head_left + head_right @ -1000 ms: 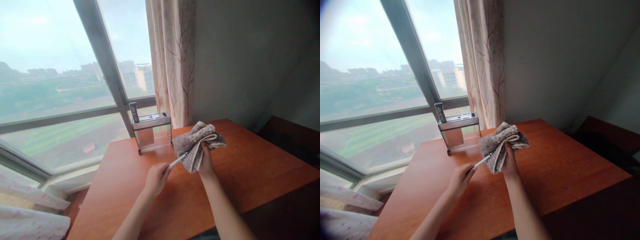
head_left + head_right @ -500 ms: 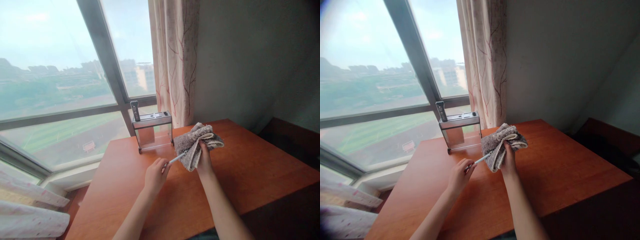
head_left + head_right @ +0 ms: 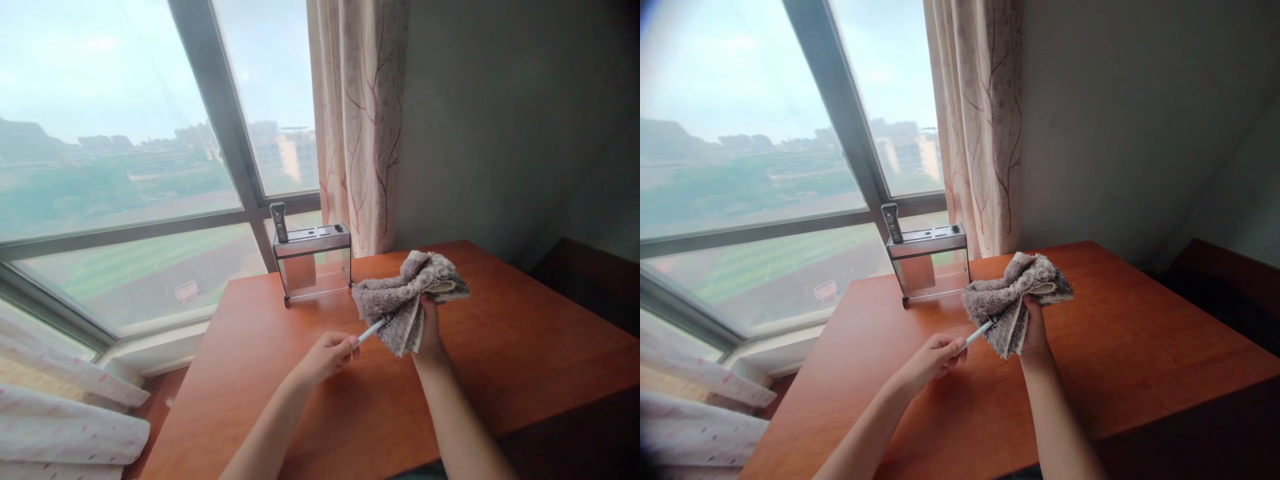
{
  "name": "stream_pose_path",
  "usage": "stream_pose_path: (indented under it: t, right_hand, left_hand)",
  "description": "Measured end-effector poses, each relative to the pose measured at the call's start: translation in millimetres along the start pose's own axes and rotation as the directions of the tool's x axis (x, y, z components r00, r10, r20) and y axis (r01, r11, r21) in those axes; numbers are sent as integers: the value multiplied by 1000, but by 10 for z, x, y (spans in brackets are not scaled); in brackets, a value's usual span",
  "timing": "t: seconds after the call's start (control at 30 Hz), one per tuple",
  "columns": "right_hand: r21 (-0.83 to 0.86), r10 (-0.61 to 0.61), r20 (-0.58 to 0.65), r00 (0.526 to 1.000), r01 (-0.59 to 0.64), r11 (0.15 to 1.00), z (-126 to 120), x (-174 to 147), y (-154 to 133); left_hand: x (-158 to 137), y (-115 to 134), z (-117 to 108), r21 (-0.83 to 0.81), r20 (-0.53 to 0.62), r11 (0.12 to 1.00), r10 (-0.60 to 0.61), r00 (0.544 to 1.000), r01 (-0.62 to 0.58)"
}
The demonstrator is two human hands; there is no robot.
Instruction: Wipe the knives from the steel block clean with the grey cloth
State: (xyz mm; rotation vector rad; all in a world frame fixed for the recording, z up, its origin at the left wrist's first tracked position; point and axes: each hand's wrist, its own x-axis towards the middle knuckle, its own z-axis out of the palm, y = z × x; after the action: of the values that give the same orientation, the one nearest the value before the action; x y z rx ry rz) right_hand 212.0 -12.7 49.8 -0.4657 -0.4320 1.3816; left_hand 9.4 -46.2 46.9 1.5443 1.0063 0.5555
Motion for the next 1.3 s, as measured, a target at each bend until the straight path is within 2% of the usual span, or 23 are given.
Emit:
stream_pose_path:
  t: [0.03, 0.1, 0.13, 0.2, 0.27, 0.3, 0.53, 0.7, 0.9, 1.1, 1.2, 1.3]
  right_hand:
    - [-8, -4, -3, 1000, 4, 1000, 14, 2, 8]
    - [-37, -67, -41, 997, 66, 997, 55, 22, 34]
    - [-54, -116, -69, 991, 113, 992, 74, 38, 48]
    - [-75, -194, -115, 974, 187, 980, 96, 72, 76]
    - [-71, -211, -128, 969, 203, 977, 91, 97, 95]
    - [-66, -199, -122, 972, 192, 979, 80, 103, 99]
    - [-56, -123, -112, 986, 117, 992, 16, 112, 68]
    - [-75, -154, -148, 977, 144, 987, -34, 145, 20]
    - [-67, -108, -155, 982, 99, 993, -126, 173, -30]
    - [-57, -97, -113, 989, 91, 994, -115, 197, -29]
    - [-48, -114, -116, 987, 110, 993, -110, 206, -11]
    - [-66, -171, -138, 976, 163, 984, -99, 203, 3]
  left_hand:
    - [1, 4, -20, 2, 0, 1000, -5, 1000, 5]
    - [2, 13, -60, 141, -126, 989, 71, 989, -53]
    - [1, 16, -76, 264, -212, 960, 147, 966, -88]
    - [-6, 22, -98, 512, -334, 852, 315, 888, -110]
    - [-20, 23, -107, 657, -360, 747, 429, 829, -101]
    - [-29, 21, -111, 685, -352, 721, 453, 819, -103]
    - [-72, 6, -145, 704, -292, 693, 478, 828, -152]
    - [-70, 15, -173, 695, -294, 703, 470, 832, -152]
    - [-35, -16, -219, 500, -231, 844, 346, 910, -194]
    - [7, -66, -186, 350, -199, 921, 248, 948, -168]
    - [23, -80, -168, 423, -229, 890, 288, 930, -172]
    - [25, -93, -166, 570, -316, 803, 410, 855, -175]
